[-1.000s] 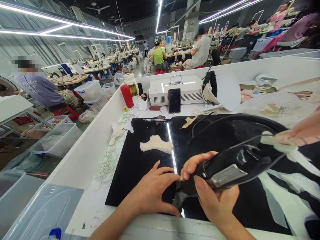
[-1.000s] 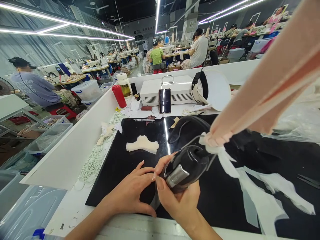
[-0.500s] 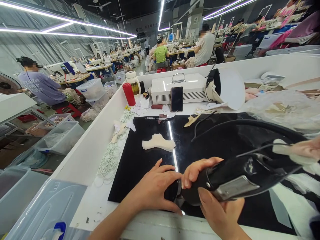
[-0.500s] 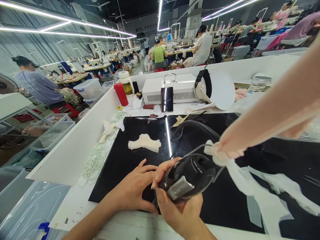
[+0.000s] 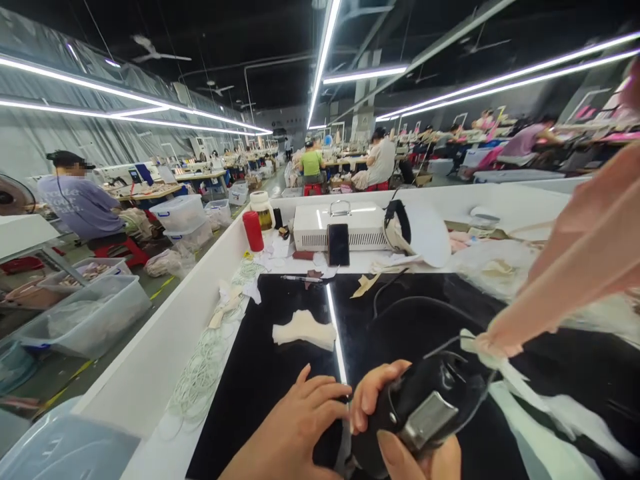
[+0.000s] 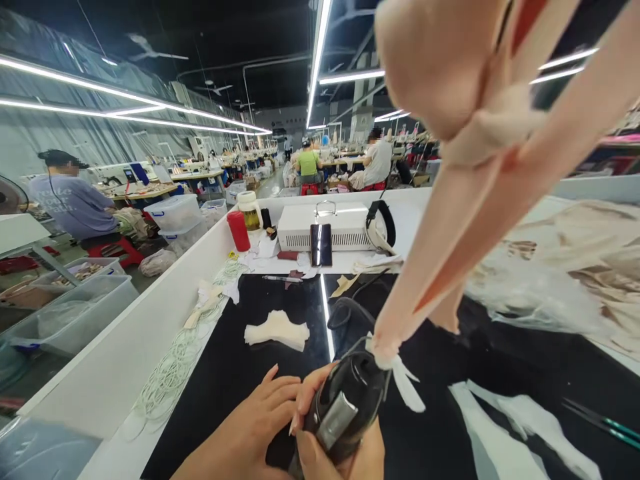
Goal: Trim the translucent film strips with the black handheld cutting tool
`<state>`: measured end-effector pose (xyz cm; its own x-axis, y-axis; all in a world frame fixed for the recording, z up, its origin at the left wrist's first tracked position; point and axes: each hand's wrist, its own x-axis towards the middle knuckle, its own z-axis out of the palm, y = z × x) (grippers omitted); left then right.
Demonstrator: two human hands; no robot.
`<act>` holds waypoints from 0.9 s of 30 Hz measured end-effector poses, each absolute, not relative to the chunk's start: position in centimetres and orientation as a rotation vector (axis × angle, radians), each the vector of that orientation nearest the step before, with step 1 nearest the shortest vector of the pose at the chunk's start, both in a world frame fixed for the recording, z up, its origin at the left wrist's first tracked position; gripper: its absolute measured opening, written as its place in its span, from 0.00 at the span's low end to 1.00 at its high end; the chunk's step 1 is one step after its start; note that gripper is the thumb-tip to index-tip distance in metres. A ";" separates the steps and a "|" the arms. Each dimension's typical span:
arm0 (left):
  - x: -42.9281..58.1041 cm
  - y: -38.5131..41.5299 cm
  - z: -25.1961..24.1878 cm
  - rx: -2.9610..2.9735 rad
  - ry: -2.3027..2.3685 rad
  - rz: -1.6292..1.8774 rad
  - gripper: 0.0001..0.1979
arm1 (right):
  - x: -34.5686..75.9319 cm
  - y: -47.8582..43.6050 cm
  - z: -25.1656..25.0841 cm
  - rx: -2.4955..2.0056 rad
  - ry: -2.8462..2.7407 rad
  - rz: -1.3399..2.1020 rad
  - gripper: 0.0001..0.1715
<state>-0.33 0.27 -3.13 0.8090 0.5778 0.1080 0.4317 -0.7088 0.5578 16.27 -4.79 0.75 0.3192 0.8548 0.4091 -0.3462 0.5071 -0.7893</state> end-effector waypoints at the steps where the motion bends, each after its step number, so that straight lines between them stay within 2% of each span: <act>1: -0.5 0.5 -3.5 2.526 0.740 0.376 0.25 | 16.4 -4.8 0.8 -0.672 -0.902 0.881 0.17; 6: -1.1 1.4 -3.9 2.724 0.679 0.377 0.11 | 17.7 -4.6 1.5 -0.732 -0.842 0.847 0.20; 10: -1.5 1.6 -2.6 2.730 0.797 0.319 0.07 | 18.6 -4.5 1.6 -0.782 -0.825 0.834 0.20; 13: -2.3 1.8 -2.3 2.743 0.912 0.354 0.09 | 19.1 -4.4 1.4 -0.796 -0.817 0.819 0.22; 18: -2.8 2.0 -3.3 2.749 1.053 0.696 0.21 | 19.6 -4.1 1.5 -0.798 -0.824 0.803 0.21; 21: -2.2 1.6 -3.7 2.660 1.032 0.835 0.22 | 19.8 -4.0 1.6 -0.815 -0.831 0.789 0.21; 27: -1.5 1.3 -4.0 2.655 0.936 0.749 0.23 | 19.8 -4.1 1.7 -0.841 -0.841 0.769 0.21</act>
